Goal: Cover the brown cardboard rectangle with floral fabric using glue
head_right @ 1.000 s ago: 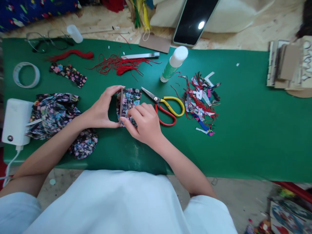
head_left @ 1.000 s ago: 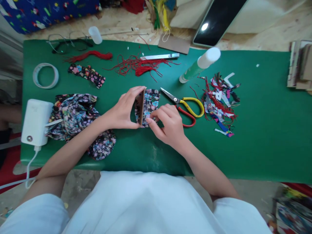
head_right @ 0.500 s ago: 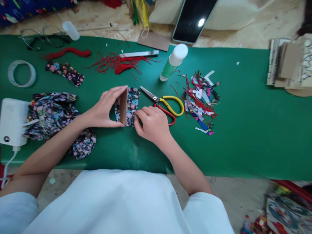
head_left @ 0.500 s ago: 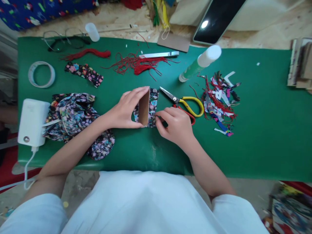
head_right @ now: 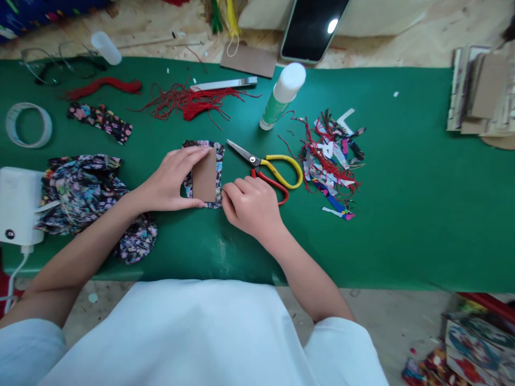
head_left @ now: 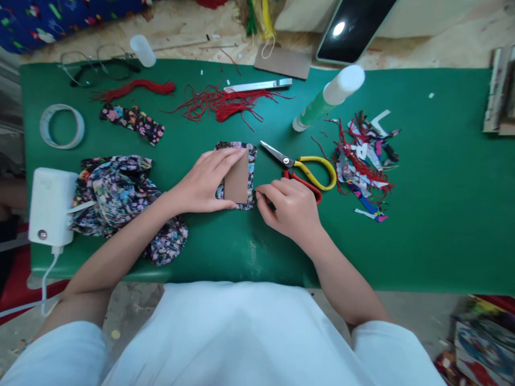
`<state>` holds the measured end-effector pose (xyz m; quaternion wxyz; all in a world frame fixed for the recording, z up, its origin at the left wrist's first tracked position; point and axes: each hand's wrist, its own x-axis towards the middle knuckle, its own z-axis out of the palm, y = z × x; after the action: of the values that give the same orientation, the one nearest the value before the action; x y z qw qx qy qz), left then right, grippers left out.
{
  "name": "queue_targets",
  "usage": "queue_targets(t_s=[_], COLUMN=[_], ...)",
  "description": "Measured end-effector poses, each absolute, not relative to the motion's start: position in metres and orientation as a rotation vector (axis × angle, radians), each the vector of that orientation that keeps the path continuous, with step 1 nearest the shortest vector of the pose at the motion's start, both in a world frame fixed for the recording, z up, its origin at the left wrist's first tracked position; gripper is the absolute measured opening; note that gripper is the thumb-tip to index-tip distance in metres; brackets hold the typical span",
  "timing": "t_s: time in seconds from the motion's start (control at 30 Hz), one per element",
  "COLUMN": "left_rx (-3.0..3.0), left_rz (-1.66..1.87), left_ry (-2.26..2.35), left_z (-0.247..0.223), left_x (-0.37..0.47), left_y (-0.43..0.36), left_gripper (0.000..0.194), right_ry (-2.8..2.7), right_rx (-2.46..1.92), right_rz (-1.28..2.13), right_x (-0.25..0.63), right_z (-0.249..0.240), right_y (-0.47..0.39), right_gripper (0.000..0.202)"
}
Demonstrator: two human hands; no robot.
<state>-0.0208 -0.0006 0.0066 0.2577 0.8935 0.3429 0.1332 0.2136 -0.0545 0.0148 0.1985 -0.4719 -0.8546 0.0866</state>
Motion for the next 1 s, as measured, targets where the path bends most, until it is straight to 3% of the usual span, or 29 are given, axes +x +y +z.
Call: queue_targets(t_s=[0.17,0.4,0.73,0.9,1.0], left_rx=[2.413,2.293,2.224,2.088,2.039], left_rz=[0.427,0.766,0.831,0.905,0.958], left_ry=[0.895,1.31,1.602,1.705,1.709], left_z=[0.011,0.007,-0.008,-0.003,0.002], left_x=[-0.021,-0.029,-0.03,-0.027,-0.026], left_y=[-0.001,-0.001,0.003,0.002,0.001], left_gripper=[0.104,0.049,0.032,0.012,0.013], right_ry=[-2.373,-2.312,-2.333,-2.355,-2.415], right_rx=[-1.309,-1.295,-1.274,-1.212,-1.148], right_rz=[0.198,0.223,0.295,0.269,0.281], right_x=[0.212,0.211,0.209,0.207,0.205], right_z=[0.013,0.012,0.009,0.009,0.01], right_y=[-0.054,-0.052,-0.053,-0.052,-0.054], right_gripper=[0.023,0.02,0.02,0.021,0.028])
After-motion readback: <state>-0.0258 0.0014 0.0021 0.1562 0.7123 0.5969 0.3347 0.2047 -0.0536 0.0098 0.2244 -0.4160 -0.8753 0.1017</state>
